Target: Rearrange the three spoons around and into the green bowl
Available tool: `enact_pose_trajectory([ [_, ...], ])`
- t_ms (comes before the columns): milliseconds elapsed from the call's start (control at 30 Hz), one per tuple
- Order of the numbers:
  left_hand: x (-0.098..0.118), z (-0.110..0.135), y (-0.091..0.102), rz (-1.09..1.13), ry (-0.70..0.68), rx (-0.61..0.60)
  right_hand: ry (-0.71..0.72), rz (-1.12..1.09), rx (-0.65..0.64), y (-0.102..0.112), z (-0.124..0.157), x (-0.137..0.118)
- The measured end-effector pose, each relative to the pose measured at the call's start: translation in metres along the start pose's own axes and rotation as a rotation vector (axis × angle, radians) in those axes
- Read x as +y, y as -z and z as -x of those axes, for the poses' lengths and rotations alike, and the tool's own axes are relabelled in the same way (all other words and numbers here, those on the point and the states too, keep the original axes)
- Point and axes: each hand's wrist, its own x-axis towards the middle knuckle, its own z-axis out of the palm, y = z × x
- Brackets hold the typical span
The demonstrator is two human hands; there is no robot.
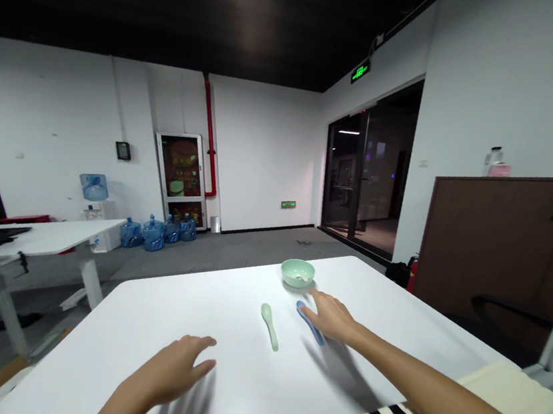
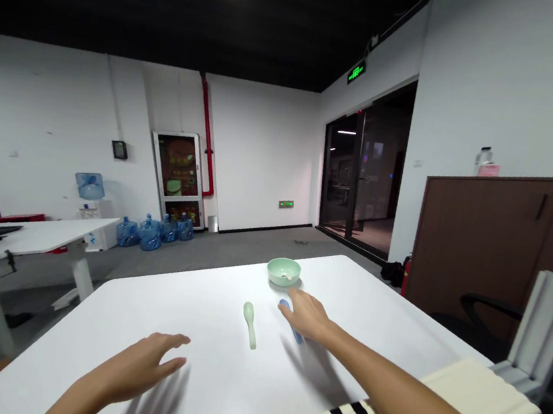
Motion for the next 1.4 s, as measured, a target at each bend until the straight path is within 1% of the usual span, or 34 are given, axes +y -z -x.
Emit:
enact_pose_trajectory([
  [167,0.0038,0.0019,0.0027,-0.001,-0.005,-0.008,-0.007,0.021,-0.013,0.0000,0.0004,0.0026],
  [467,0.0002,-0.0001,0.0002,0.006,-0.012,0.004,-0.013,0.038,-0.023,0.0000,0.0011,0.0037],
  [700,0.0044,0.0030,0.0036,-0.011,0.010,-0.023,-0.015,0.027,-0.042,0.0023,0.0024,0.0022],
  [967,0.0016,0.0019,0.0021,0.001,0.005,-0.006,-0.050,-0.009,-0.061,0.0034,0.0029,0.0002],
  [1267,-0.0029,-0.0003,-0.0006,0.011,0.011,-0.002,-0.023,-0.016,-0.065,-0.0002,0.0028,0.0033],
  [1400,-0.0016,-0.0005,0.0001,-0.002,0.015,-0.015,-0.035,-0.021,-0.073,-0.0013,0.0028,0.0039],
])
